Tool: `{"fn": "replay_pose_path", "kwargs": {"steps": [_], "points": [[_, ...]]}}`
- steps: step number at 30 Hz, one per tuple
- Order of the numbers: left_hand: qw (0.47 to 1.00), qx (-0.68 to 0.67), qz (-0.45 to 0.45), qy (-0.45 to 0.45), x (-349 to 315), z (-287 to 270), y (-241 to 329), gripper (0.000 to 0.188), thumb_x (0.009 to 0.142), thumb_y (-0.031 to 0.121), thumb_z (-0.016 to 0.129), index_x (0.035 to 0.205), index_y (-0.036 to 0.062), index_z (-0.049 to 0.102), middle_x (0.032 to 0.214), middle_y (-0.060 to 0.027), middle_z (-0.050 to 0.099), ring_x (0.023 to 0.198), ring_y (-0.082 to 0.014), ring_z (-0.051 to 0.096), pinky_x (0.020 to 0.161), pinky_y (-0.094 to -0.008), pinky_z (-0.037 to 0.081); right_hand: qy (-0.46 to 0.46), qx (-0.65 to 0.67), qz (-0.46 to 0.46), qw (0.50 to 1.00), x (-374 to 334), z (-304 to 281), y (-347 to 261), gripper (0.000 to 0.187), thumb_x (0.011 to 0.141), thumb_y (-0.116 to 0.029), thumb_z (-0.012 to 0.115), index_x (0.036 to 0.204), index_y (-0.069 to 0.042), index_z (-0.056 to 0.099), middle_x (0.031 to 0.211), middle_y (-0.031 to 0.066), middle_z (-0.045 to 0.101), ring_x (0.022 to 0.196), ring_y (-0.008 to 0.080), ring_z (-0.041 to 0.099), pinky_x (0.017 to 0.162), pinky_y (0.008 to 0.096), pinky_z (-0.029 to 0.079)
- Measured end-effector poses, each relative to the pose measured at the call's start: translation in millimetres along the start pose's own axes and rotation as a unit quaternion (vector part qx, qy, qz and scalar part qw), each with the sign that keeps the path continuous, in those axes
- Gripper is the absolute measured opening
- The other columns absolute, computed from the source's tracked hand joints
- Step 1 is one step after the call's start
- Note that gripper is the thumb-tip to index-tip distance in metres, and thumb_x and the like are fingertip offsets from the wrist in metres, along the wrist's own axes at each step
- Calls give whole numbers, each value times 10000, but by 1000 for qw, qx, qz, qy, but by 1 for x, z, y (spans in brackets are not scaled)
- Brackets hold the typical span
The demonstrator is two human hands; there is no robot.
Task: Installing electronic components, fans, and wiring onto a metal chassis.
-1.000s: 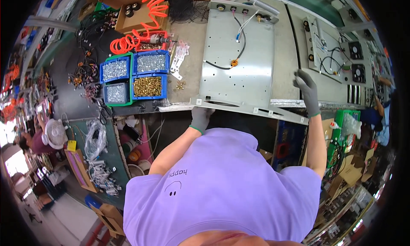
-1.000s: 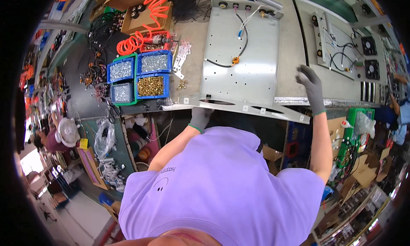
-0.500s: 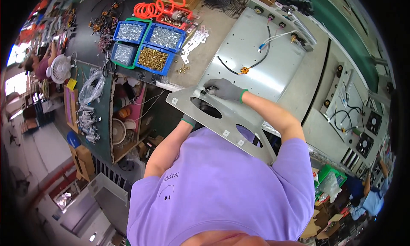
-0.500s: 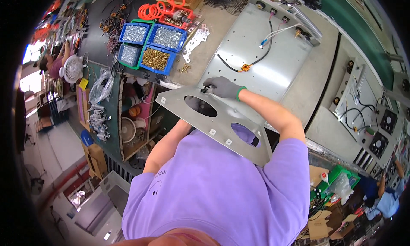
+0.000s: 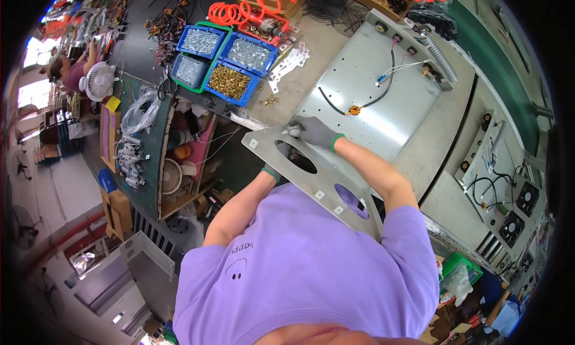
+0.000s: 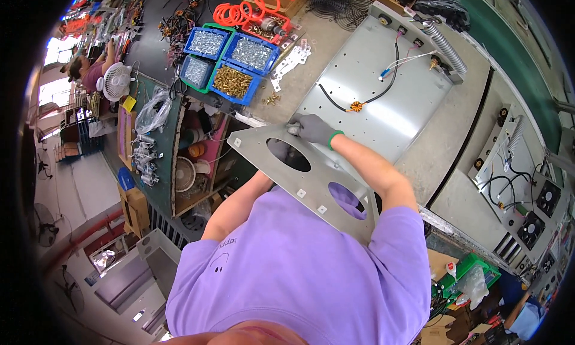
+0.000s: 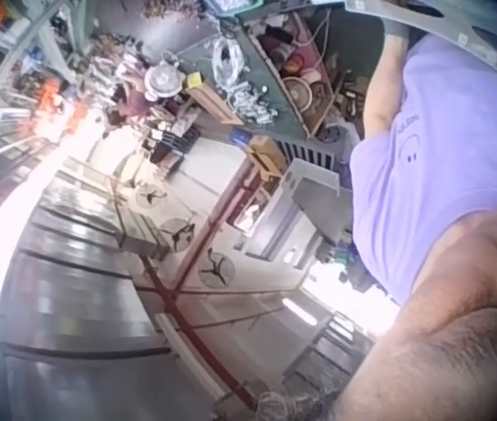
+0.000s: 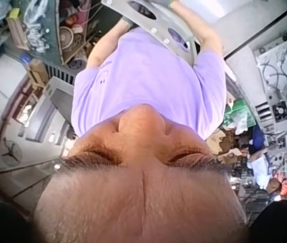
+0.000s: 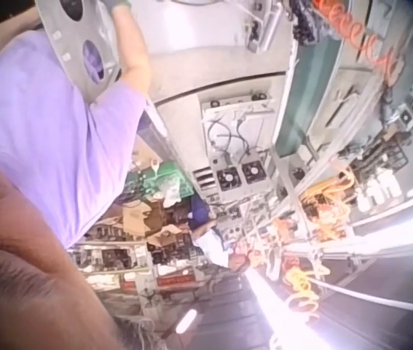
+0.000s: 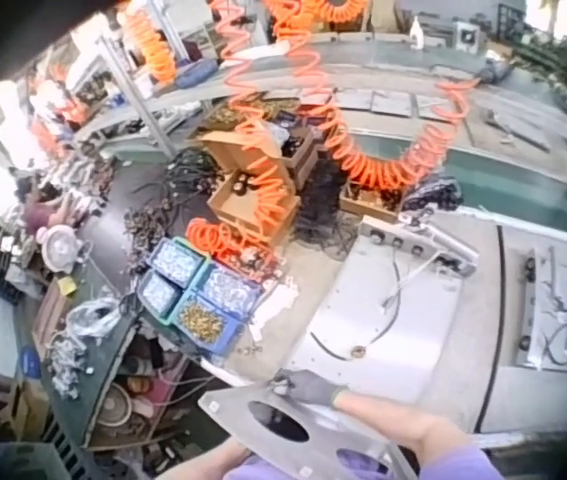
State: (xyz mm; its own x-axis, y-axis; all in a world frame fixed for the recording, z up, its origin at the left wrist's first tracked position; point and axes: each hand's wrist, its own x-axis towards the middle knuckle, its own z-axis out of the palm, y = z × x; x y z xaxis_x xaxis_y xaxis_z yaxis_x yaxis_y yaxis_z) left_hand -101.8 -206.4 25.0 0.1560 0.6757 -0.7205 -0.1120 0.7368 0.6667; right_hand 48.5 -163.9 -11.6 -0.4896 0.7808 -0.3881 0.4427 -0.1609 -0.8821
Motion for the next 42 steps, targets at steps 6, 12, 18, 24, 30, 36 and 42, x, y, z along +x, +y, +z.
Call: {"fn": "replay_pose_path", "kwargs": {"steps": [6,12,18,24,30,36,42], "points": [[998,34,9,52,-14,8,6,198,929,256,477,993,109,594,873,12,566,746,-86,556,618,-245,485,-17,-62,-47,997,-1,4,2,322,863,-252,517,1085,-33,594,980,178,639,913,332,605,811,409,457],[997,69,-24,39,-9,5,6,198,926,264,482,973,111,600,873,15,574,740,-85,558,617,-242,482,-98,33,40,994,-6,-11,2,258,825,-162,541,1033,-30,617,972,171,640,876,295,613,810,378,467],[994,-106,-33,-3,-34,41,35,230,946,223,465,1068,76,592,940,-7,580,801,-105,559,725,-261,497,31,-14,-150,988,-5,3,46,285,749,-133,571,1008,-31,635,1040,169,611,949,287,584,859,365,462],[973,-205,-46,-98,21,-33,-44,327,952,320,437,1183,108,533,1043,-12,552,938,-142,557,813,-313,494,-2,-2,-76,997,12,18,17,564,699,-185,614,1237,-68,487,1056,197,614,952,317,604,847,396,463],[985,-146,-9,-96,27,-23,-43,263,962,324,406,1058,129,554,968,-31,575,850,-152,585,763,-312,528,-27,-95,21,995,17,8,17,477,860,-432,504,1066,-14,610,1020,206,618,943,343,588,837,410,447],[979,-193,-19,-61,58,-38,-74,135,937,195,480,1010,112,557,931,-28,568,798,-137,581,662,-263,528,-117,17,36,992,1,-7,9,485,854,-451,501,958,1,642,882,165,657,821,338,615,764,436,459],[985,-146,9,-94,54,-52,-88,260,943,279,475,1109,95,553,1038,-21,553,920,-134,552,803,-284,495,50,-108,-3,993,4,32,20,466,812,-444,543,851,7,653,837,201,642,704,333,597,680,419,460]]}}
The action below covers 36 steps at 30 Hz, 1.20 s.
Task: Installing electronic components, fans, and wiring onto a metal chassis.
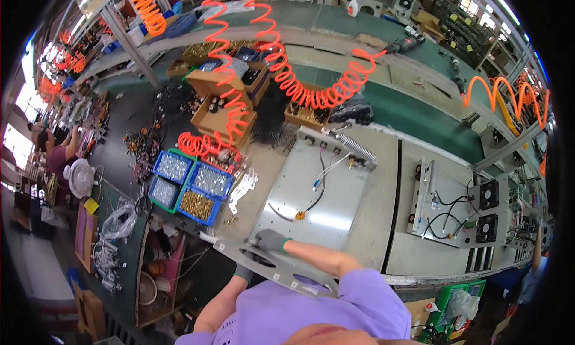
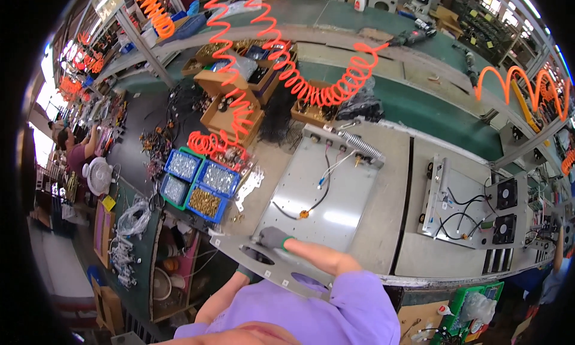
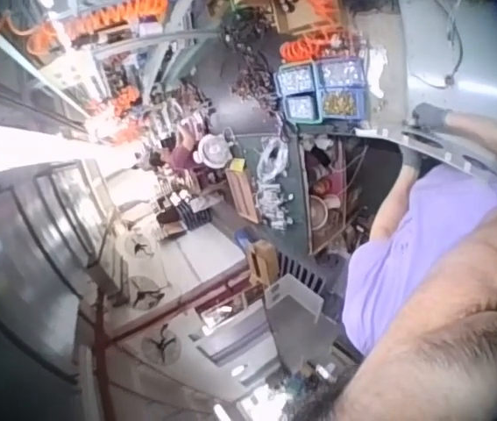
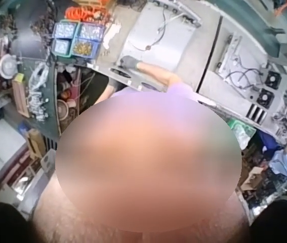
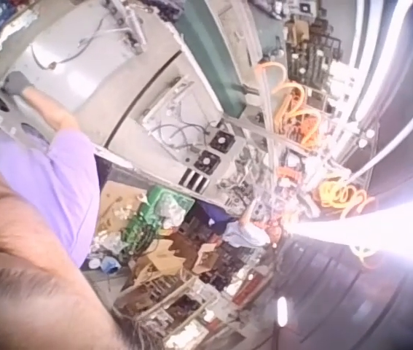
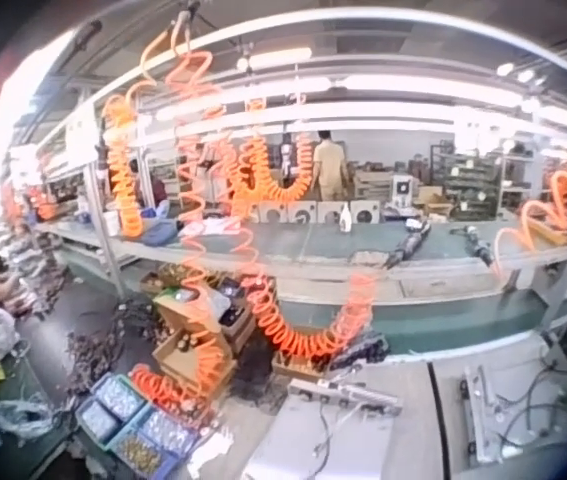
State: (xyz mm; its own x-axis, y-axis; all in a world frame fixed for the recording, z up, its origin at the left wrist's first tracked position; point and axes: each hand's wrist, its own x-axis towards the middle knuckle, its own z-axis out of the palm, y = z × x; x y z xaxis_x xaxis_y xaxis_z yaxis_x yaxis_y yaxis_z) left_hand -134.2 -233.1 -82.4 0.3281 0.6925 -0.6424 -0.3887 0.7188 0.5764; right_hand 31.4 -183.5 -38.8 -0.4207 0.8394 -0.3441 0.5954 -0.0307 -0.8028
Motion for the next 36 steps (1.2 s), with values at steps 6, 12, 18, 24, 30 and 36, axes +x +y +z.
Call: {"fn": "replay_pose_path", "kwargs": {"steps": [6,12,18,24,30,36], "points": [[997,-12,16,-74,-36,71,46,421,952,298,454,1292,50,450,1208,-35,498,1096,-155,489,957,-306,413,104,65,18,992,-19,-15,2,343,809,-327,538,953,-25,613,918,210,628,851,350,608,773,419,457],[974,172,46,139,-25,88,57,165,921,214,513,1042,127,583,895,-8,588,716,-103,579,525,-241,489,28,119,59,991,-6,-37,2,444,863,-366,481,1162,-42,533,1029,207,622,924,345,611,843,402,453],[982,110,10,151,-29,70,49,77,904,189,521,916,140,580,698,5,574,478,-85,513,344,-229,366,29,143,69,987,-8,-25,-2,397,920,-316,394,1196,-58,515,988,192,634,887,303,628,815,398,458],[976,167,-3,143,-37,68,51,76,895,214,543,876,147,574,696,8,568,494,-62,512,361,-211,367,-14,177,105,978,-14,-32,-16,416,952,-320,369,1252,-57,488,966,158,646,868,273,625,810,351,461],[975,144,14,169,-36,72,50,120,902,252,526,877,146,575,713,8,573,522,-58,522,381,-206,380,-40,158,98,982,-11,-41,-14,391,936,-290,412,1238,-62,511,1029,149,625,967,246,594,849,344,455],[994,51,-33,92,-29,70,51,215,918,326,472,874,140,571,712,10,564,549,-59,525,417,-202,402,-90,148,-61,983,-11,-32,9,397,842,-164,529,1221,-45,523,1159,158,567,1064,264,550,929,346,428]]}}
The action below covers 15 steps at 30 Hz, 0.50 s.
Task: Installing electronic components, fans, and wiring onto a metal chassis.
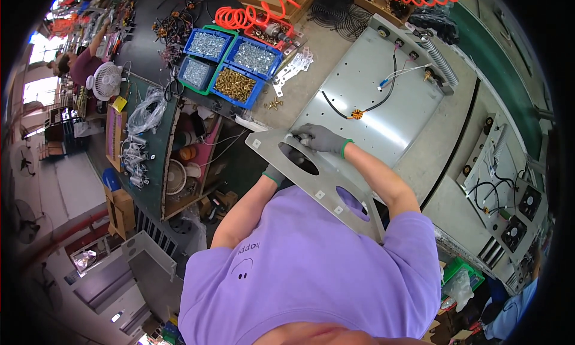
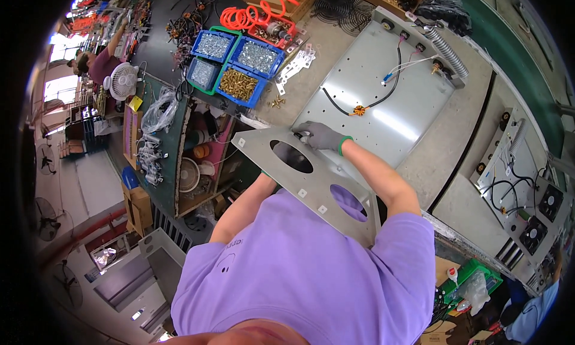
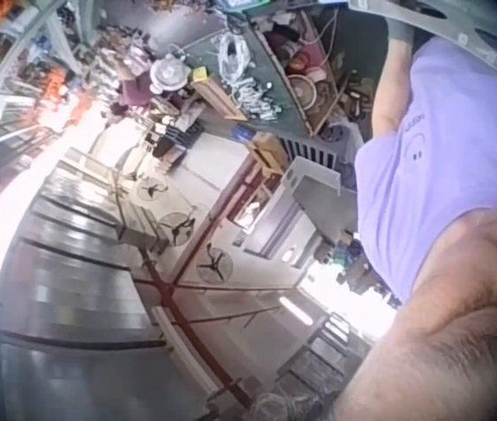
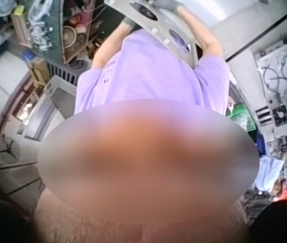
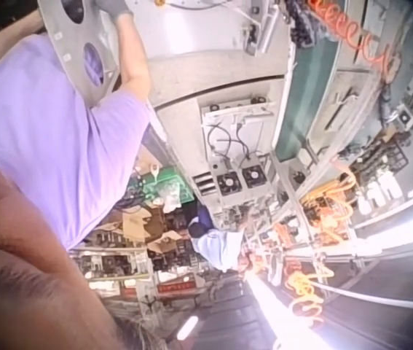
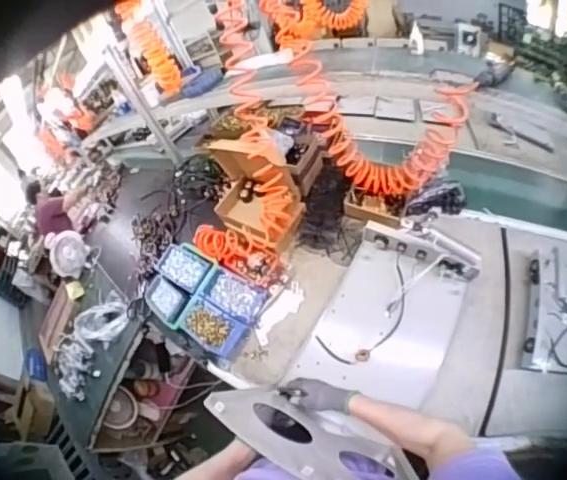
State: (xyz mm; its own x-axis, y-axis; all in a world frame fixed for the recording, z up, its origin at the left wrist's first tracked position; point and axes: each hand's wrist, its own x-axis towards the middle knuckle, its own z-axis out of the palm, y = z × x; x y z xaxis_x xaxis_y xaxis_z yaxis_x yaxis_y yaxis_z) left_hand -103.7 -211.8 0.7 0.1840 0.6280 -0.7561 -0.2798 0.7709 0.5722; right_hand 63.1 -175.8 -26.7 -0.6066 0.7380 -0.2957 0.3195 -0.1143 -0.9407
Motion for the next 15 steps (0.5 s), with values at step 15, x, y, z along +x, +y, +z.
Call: {"fn": "replay_pose_path", "kwargs": {"steps": [15], "points": [[999,-18,35,9,16,6,-16,291,945,311,389,979,98,584,814,-35,590,672,-106,569,563,-242,480,53,-37,33,997,18,12,-14,299,759,-131,526,1013,-5,623,1018,204,623,973,328,584,853,374,456]]}}
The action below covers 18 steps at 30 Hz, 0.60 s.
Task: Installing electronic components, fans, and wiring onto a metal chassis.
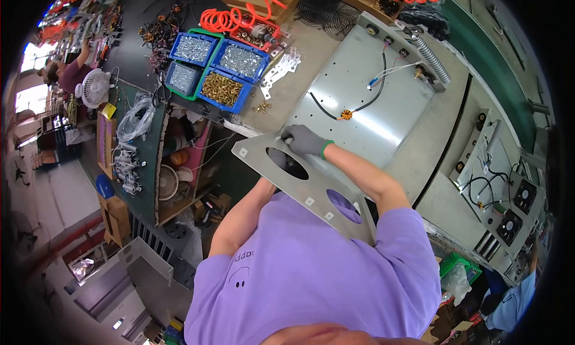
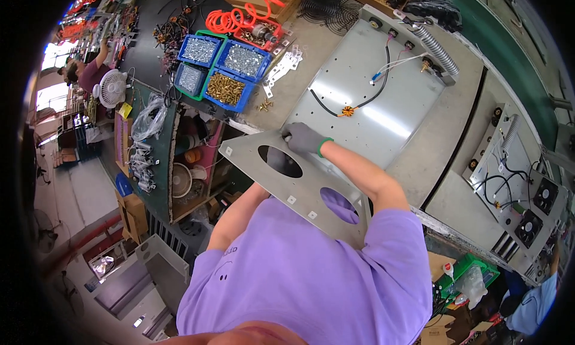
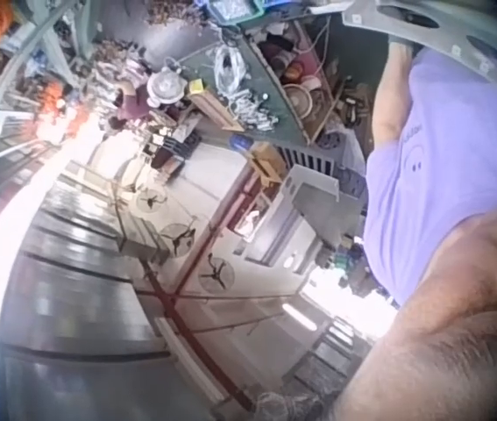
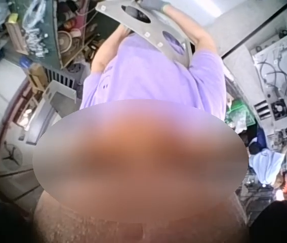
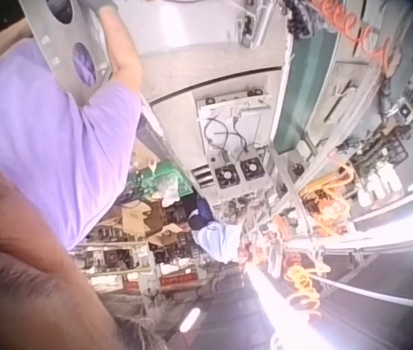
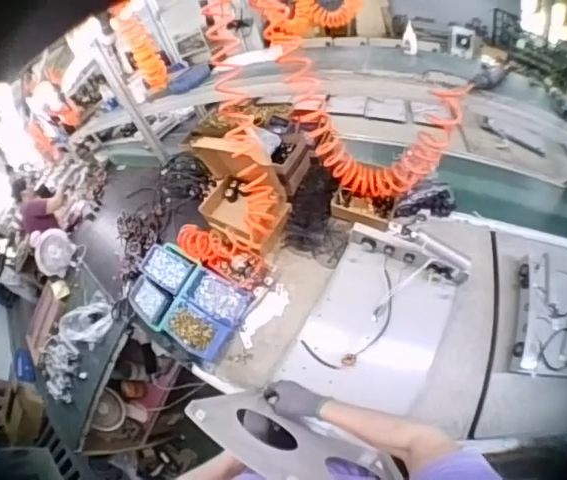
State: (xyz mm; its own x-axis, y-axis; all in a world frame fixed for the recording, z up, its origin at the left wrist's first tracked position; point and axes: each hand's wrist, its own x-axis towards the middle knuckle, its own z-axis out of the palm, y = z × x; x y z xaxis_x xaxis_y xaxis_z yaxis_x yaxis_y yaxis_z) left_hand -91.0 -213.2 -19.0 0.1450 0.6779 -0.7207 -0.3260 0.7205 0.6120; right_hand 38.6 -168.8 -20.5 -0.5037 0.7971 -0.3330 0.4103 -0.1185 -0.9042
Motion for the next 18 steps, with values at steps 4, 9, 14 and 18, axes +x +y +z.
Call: {"fn": "replay_pose_path", "kwargs": {"steps": [4,9,14,18], "points": [[993,117,-2,-3,-38,27,22,288,945,297,393,1001,87,582,920,-48,584,796,-123,576,663,-269,499,-41,-60,93,993,-4,-9,-11,326,767,-125,539,1061,2,604,1004,201,624,964,340,587,870,389,454],[982,-41,-110,-150,-17,-14,12,229,915,335,482,947,123,563,797,-6,538,725,-137,524,651,-264,468,74,-35,-21,996,-60,-12,-5,467,780,-165,542,1228,-48,484,1241,184,452,1088,345,505,936,405,409],[948,-71,-216,-222,7,-74,9,406,937,317,401,1239,62,499,1236,-87,539,1136,-231,496,999,-364,377,258,-1,55,965,-181,-37,26,382,824,-158,522,1187,-38,509,1172,162,520,1014,305,557,891,378,439],[862,-66,-315,-391,68,-75,-9,399,927,322,417,1222,73,516,1168,-68,584,1092,-237,524,963,-356,399,637,218,127,728,-294,10,65,318,841,-104,511,1151,-42,539,1058,95,597,878,167,590,713,291,502]]}}
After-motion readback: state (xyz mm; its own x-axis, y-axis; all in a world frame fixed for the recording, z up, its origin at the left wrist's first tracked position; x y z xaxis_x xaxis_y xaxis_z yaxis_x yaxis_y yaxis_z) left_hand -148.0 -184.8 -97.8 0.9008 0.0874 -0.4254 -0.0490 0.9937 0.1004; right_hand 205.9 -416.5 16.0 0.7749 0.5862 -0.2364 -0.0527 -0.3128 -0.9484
